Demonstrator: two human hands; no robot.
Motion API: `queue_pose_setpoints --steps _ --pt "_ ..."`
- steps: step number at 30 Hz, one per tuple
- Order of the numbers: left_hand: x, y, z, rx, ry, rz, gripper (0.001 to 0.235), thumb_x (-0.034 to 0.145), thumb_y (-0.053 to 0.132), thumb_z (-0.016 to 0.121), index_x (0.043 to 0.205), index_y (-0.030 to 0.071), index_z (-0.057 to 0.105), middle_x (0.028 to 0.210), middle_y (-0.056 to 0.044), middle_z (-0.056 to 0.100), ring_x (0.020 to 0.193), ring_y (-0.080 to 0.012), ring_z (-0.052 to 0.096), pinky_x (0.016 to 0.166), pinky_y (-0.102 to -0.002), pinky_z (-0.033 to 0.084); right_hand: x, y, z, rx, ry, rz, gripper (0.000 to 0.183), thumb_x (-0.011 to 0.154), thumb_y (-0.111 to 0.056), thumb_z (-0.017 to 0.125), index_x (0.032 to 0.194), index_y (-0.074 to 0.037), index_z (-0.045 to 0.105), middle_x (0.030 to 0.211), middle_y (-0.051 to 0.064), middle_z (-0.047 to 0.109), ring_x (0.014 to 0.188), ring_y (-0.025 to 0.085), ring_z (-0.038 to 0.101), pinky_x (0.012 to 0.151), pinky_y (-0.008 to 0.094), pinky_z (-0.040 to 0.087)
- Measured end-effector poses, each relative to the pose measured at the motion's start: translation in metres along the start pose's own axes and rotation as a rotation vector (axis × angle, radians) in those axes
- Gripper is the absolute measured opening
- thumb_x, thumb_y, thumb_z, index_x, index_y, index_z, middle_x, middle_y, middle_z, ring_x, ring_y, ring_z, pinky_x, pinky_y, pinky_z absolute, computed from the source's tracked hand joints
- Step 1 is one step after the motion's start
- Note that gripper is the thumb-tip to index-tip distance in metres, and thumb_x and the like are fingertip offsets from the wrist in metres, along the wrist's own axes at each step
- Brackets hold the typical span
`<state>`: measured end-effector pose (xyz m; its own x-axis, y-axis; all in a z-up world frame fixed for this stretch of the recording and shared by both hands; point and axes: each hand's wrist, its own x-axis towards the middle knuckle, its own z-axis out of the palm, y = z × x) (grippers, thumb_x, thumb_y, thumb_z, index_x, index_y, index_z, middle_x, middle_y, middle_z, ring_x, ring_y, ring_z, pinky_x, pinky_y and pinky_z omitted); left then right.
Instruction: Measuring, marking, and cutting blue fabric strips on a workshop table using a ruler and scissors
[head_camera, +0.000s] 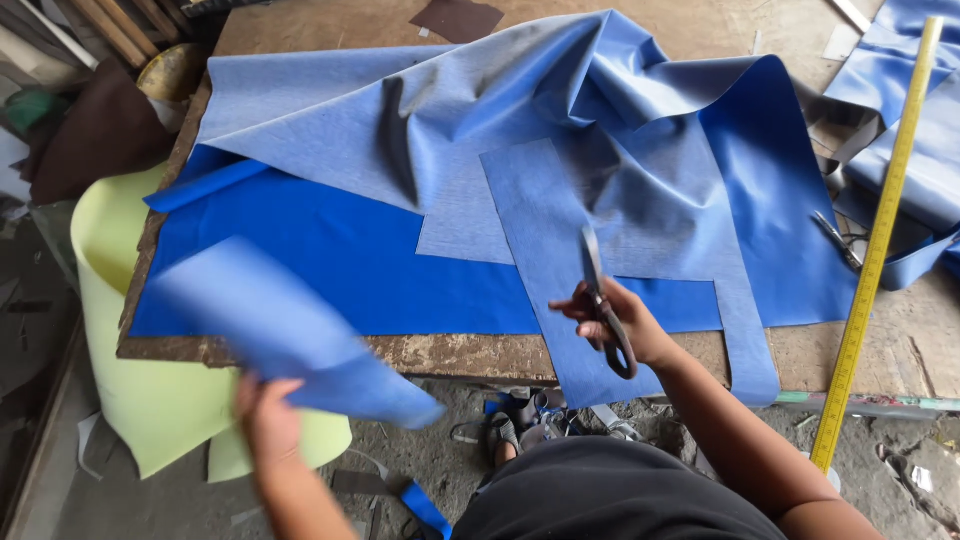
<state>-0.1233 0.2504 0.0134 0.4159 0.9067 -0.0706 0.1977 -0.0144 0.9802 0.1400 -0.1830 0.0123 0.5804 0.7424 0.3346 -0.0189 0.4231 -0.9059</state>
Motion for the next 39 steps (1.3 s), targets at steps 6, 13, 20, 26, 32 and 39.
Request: queue_pose_setpoints --steps 6,13,20,26,32,39 --pt "-0.121 0.037 0.166 0.072 -0.991 0.555 0.057 0.079 -0.015 0.06 0.132 0.007 0.067 0.093 -0.019 0.077 0.057 -0.0245 0.068 0.053 -0.031 0.058 -0.016 0.052 -0.004 -0.049 0.429 0.088 0.081 0.057 0.014 0.091 0.129 0.004 0.054 0.107 0.03 0.074 0.099 0.038 0.075 0.089 0.055 0.061" --pt "-0.175 0.094 0.205 -0.038 -0.907 0.704 0.072 0.092 0.027 0.068 0.152 0.001 0.038 0.144 -0.035 0.047 0.12 -0.0515 0.058 0.095 -0.062 0.053 -0.02 0.045 0.034 -0.174 0.707 0.033 0.065 0.054 0.01 0.096 0.108 -0.002 0.062 0.094 0.015 0.076 0.085 0.024 0.074 0.08 0.038 0.062" --pt "-0.167 0.065 0.221 -0.193 -0.615 0.557 0.031 0.087 0.021 0.083 0.115 0.015 0.073 0.089 -0.008 0.076 0.08 -0.0279 0.074 0.068 -0.036 0.058 -0.028 0.007 0.046 -0.345 0.637 -0.12 0.072 0.059 0.003 0.096 0.118 -0.002 0.054 0.102 0.023 0.073 0.088 0.028 0.073 0.082 0.043 0.061" --pt "-0.169 0.073 0.214 -0.358 -0.934 0.611 0.02 0.098 0.008 0.067 0.117 0.005 0.072 0.091 -0.017 0.074 0.079 -0.0296 0.069 0.067 -0.038 0.056 -0.025 -0.027 0.048 -0.392 0.73 -0.111 0.058 0.067 0.001 0.094 0.109 -0.003 0.053 0.091 0.012 0.071 0.078 0.015 0.067 0.073 0.025 0.055" --pt "-0.177 0.095 0.22 -0.359 -0.699 0.828 0.048 0.088 0.018 0.08 0.129 0.0 0.061 0.113 -0.017 0.072 0.099 -0.0316 0.071 0.078 -0.04 0.059 -0.028 -0.039 0.058 -0.419 0.717 -0.095 0.06 0.061 0.005 0.095 0.104 0.0 0.054 0.084 0.017 0.072 0.068 0.015 0.065 0.067 0.024 0.054" --pt "-0.181 0.104 0.223 -0.44 -0.564 0.774 0.02 0.088 0.007 0.081 0.106 0.001 0.075 0.087 -0.011 0.076 0.075 -0.0218 0.076 0.064 -0.029 0.06 -0.032 -0.052 0.067 -0.335 0.774 -0.16 0.053 0.07 0.007 0.089 0.105 -0.001 0.05 0.079 0.018 0.072 0.066 0.017 0.069 0.061 0.022 0.055"
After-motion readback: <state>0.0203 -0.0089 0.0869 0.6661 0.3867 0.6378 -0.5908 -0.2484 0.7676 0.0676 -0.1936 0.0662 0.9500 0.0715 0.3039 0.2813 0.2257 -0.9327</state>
